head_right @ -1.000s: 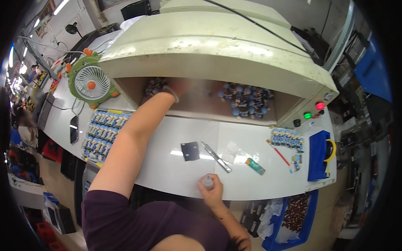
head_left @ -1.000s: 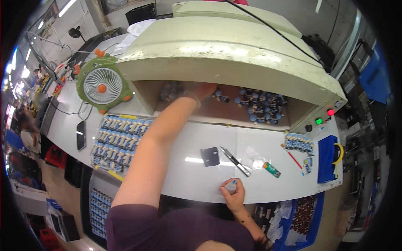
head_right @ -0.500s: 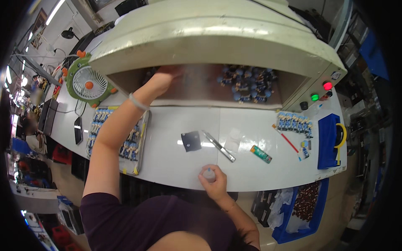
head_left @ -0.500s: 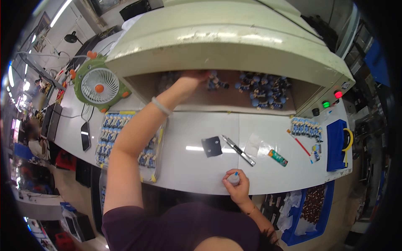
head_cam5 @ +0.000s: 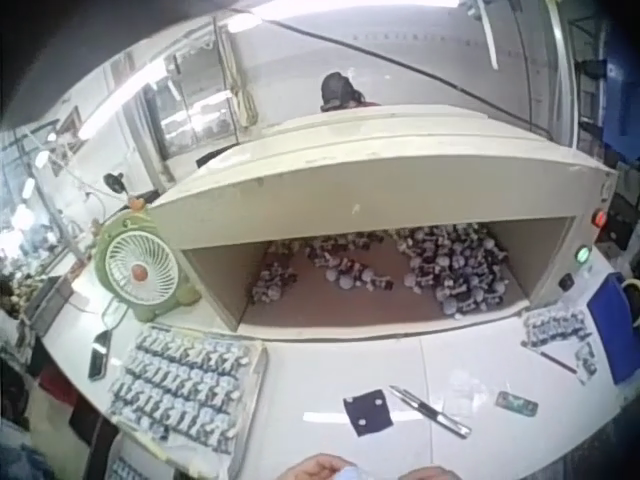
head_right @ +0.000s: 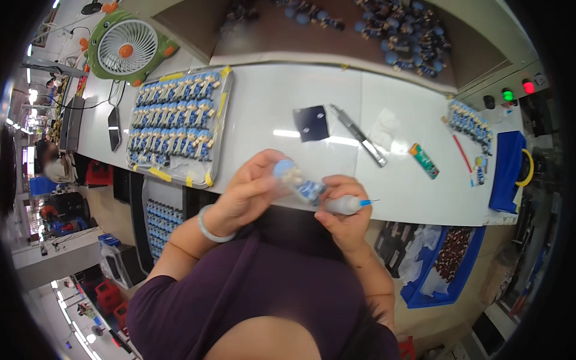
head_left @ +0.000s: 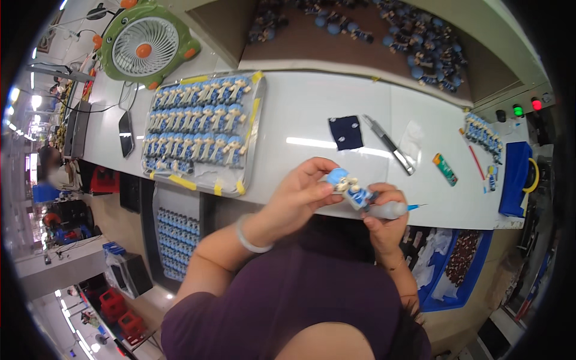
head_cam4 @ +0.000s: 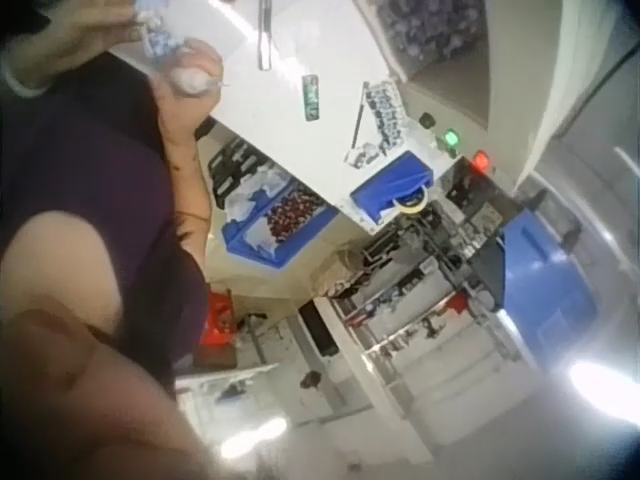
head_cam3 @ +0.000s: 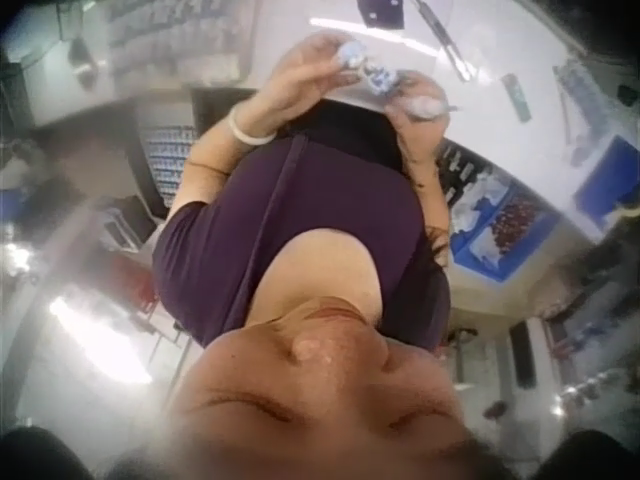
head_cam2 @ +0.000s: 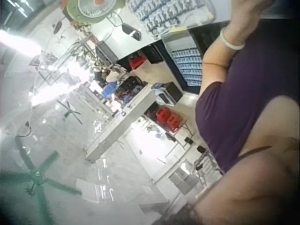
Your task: The person applies glue from a bottle to small anime-style figurines and assembles them by hand.
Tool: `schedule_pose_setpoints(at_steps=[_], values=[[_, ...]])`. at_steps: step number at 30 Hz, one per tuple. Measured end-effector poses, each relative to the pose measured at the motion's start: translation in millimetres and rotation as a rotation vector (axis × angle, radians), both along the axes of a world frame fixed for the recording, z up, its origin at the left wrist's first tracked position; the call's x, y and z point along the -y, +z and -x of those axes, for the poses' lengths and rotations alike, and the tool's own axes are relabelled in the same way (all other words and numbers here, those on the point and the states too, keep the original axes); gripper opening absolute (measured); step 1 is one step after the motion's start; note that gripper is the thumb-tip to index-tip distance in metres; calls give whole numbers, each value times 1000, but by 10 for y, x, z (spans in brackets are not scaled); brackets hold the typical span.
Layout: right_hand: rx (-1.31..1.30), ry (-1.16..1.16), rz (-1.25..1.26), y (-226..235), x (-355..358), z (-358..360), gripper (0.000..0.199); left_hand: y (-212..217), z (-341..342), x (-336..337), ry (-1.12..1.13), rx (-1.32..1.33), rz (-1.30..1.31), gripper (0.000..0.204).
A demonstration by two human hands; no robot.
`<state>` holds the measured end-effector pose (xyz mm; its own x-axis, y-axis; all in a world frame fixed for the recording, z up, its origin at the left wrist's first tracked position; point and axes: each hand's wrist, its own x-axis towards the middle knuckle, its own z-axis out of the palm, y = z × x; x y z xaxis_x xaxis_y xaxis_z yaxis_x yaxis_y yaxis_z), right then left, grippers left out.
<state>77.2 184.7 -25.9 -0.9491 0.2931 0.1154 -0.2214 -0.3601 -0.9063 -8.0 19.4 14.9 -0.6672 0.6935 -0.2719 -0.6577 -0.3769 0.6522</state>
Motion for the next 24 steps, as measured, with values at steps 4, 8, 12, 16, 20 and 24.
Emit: schedule_pose_setpoints(at_steps=[4, 8, 12, 16, 20, 24], values=[[71, -24, -165, 35, 27, 48, 36, -157, -158, 7, 15, 195, -59, 29], [201, 119, 108, 135, -8, 65, 37, -116, -221, 137, -137, -30, 90, 33], [214, 351, 204, 271, -45, 165, 34, -85, -248, 237, -327, -639, 231, 47], [192, 496, 190, 235, -45, 235, 31, -24, -327, 208, -320, -537, 225, 49], [100, 486, 85, 317, -13, 237, 29, -60, -303, 241, -327, -661, 218, 48], [142, 330, -6, 411, -37, 85, 27, -76, -305, 278, -135, -992, 351, 44]])
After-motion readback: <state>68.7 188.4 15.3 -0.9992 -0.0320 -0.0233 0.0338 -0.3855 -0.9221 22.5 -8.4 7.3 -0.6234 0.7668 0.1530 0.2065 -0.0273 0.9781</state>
